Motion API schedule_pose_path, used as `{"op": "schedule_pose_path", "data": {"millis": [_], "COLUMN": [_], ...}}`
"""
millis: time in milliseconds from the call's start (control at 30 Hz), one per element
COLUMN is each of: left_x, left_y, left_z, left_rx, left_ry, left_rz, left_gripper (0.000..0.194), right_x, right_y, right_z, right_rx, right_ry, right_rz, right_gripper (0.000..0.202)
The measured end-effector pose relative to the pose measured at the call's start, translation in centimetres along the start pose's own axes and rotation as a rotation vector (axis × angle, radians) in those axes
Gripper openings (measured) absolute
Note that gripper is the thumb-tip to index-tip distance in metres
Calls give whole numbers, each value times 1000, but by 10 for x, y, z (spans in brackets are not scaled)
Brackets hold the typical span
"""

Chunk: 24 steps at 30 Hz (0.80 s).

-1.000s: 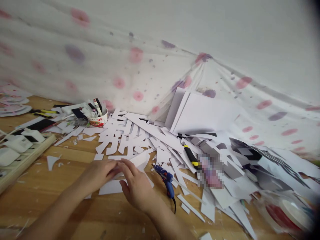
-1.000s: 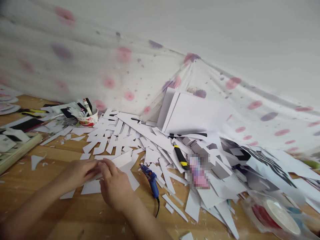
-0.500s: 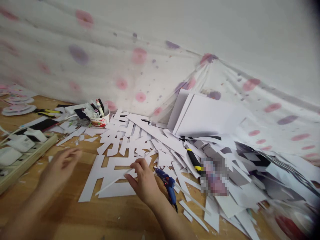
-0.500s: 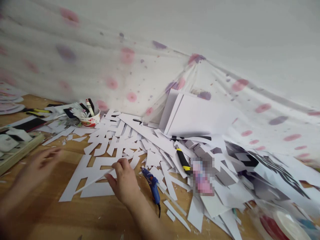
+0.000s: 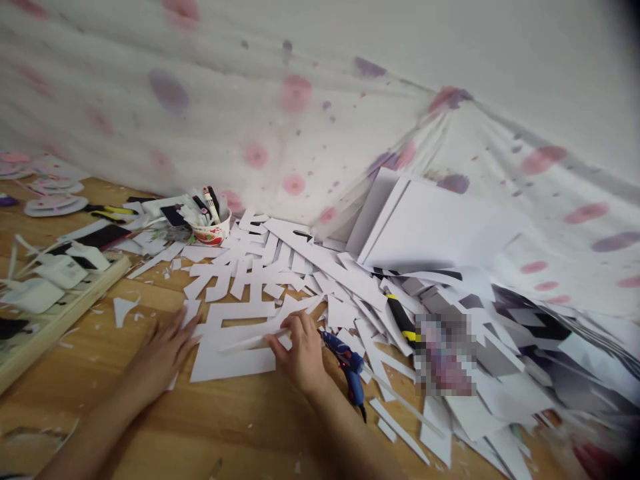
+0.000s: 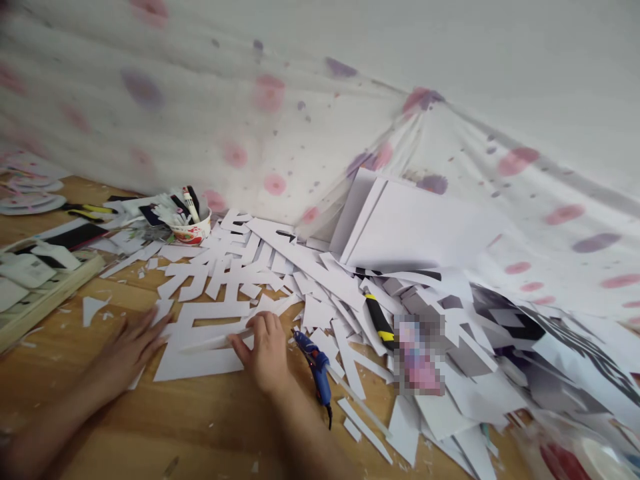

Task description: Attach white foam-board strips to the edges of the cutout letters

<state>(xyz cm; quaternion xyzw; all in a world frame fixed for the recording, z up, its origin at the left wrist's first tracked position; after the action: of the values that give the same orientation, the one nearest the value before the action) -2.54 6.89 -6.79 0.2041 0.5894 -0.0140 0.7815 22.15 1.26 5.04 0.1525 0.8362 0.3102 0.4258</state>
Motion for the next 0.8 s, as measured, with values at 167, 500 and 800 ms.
{"op": "schedule_pose_path", "data": {"millis": [167,500,800], "left_x": [-17,-55,-45], "left_y": [-12,7,2], "left_z": [-26,19,15], "left_rx": [-7,-183,-204], "left_ry": [-65,-667,-845], "left_rz": [29,-58,70], "left_gripper": [54,35,24], "right_x": [17,41,43], "right_y": [2,-3,-5], "right_z": [-6,-17,-10], "right_rx": [10,18,49], "right_ry": [12,-11,16], "right_rz": [-9,-24,-29], "right_gripper": [22,23,24]}}
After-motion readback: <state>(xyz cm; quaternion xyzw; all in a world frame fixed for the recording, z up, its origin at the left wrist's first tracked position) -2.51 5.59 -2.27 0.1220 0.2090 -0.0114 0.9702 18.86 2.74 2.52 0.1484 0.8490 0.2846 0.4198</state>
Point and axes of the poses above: each hand's wrist, its own y-axis towards the middle knuckle, its own x-axis out of the palm, z = x × y, the point moved 10 cm from there along y, towards the middle knuckle, and after that the axes turned 7 degrees about z, right-handed, at the moved point
